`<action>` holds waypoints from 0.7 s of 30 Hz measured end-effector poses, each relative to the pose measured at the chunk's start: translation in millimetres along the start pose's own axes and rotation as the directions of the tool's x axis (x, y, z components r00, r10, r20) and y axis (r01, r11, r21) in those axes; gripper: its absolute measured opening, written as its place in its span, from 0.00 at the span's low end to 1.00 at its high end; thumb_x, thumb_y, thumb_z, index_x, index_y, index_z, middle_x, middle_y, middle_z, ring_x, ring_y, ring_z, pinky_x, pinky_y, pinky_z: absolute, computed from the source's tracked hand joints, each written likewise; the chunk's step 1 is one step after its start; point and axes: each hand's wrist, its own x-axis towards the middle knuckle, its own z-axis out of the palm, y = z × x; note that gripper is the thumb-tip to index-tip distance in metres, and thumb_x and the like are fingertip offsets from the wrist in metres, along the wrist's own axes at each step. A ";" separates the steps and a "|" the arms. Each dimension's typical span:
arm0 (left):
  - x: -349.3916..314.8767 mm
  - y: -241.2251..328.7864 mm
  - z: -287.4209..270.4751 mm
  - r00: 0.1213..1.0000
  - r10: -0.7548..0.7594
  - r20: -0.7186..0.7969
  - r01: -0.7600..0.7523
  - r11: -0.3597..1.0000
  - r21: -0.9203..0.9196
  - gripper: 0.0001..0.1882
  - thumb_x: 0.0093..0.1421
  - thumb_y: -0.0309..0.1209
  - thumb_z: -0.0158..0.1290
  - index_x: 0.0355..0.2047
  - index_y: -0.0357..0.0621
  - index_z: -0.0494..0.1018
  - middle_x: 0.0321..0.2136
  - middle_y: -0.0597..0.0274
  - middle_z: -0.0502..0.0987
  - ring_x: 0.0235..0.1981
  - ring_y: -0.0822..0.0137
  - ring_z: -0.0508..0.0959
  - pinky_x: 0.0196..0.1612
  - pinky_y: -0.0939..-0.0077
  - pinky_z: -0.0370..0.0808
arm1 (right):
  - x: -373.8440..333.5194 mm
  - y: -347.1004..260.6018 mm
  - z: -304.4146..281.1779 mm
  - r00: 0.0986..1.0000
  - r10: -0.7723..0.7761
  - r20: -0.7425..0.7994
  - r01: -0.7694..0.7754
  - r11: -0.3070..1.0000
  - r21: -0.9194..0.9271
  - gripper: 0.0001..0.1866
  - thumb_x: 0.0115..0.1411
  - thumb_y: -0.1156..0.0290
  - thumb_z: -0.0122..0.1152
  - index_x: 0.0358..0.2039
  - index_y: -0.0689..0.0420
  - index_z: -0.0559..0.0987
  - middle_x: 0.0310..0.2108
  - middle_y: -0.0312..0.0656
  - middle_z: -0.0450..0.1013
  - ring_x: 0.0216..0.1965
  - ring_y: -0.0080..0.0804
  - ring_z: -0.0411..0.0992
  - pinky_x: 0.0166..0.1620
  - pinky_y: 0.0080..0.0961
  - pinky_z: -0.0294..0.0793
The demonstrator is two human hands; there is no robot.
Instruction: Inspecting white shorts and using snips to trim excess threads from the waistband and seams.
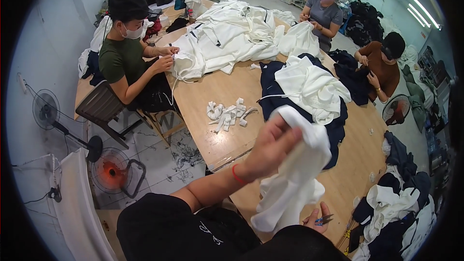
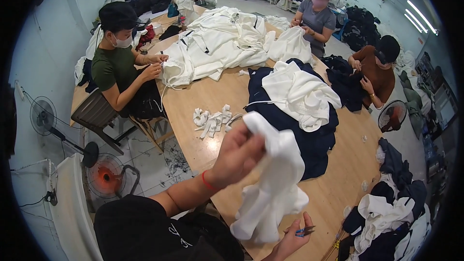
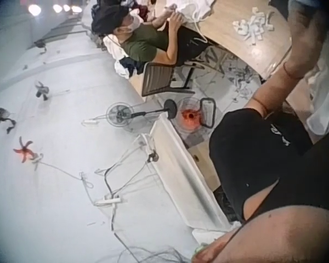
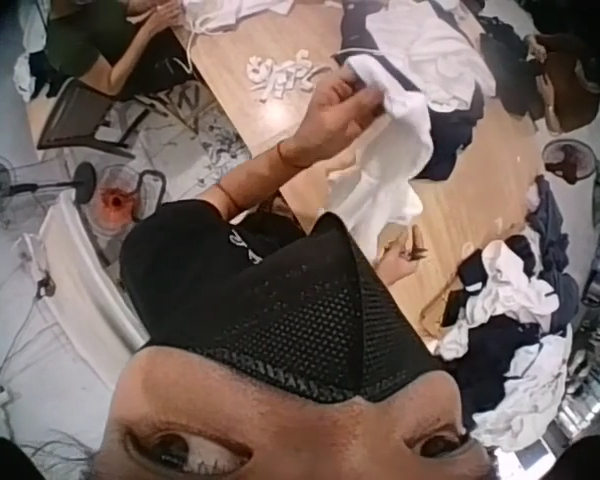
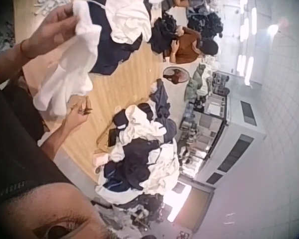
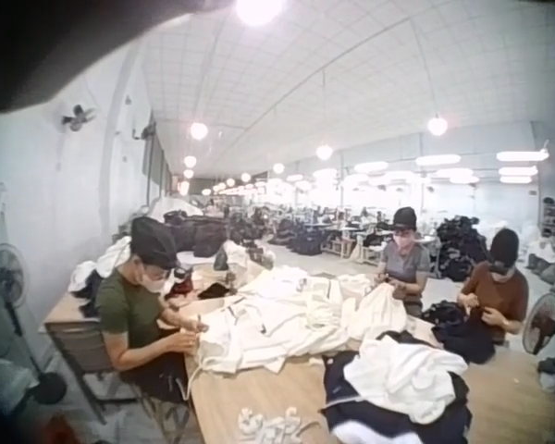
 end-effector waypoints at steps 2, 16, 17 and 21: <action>16.0 -38.4 -52.0 0.990 -0.071 -0.122 0.091 0.982 0.167 0.18 0.78 0.34 0.54 0.61 0.37 0.72 0.54 0.58 0.81 0.55 0.69 0.81 0.60 0.72 0.77 | -2.5 9.1 2.1 0.997 0.076 -0.008 -0.076 0.997 -0.004 0.18 0.72 0.70 0.65 0.60 0.59 0.78 0.31 0.33 0.76 0.22 0.16 0.66 0.23 0.18 0.64; -125.9 -164.5 -150.1 0.987 -0.136 0.083 -0.122 -0.309 0.943 0.34 0.73 0.53 0.51 0.68 0.40 0.71 0.73 0.43 0.66 0.75 0.44 0.63 0.76 0.48 0.57 | 62.1 131.2 24.7 0.986 -0.034 -0.161 0.006 0.985 -0.175 0.14 0.77 0.68 0.56 0.48 0.67 0.82 0.38 0.46 0.82 0.28 0.30 0.77 0.31 0.26 0.77; -124.9 -164.3 -149.6 0.987 -0.141 0.084 -0.124 -0.308 0.943 0.34 0.73 0.53 0.51 0.68 0.40 0.71 0.73 0.43 0.66 0.75 0.44 0.63 0.76 0.48 0.57 | 63.8 137.2 29.1 0.951 -0.196 -0.239 0.157 0.973 -0.172 0.14 0.77 0.68 0.57 0.47 0.68 0.82 0.39 0.48 0.83 0.32 0.34 0.80 0.36 0.29 0.80; -125.1 -159.2 -150.8 0.986 -0.148 0.076 -0.118 -0.293 0.949 0.33 0.74 0.52 0.51 0.68 0.40 0.71 0.73 0.43 0.66 0.75 0.44 0.63 0.76 0.48 0.57 | 60.2 129.2 33.7 0.971 -0.138 -0.194 0.082 0.958 -0.274 0.15 0.76 0.68 0.57 0.47 0.70 0.82 0.40 0.51 0.84 0.39 0.41 0.82 0.43 0.34 0.82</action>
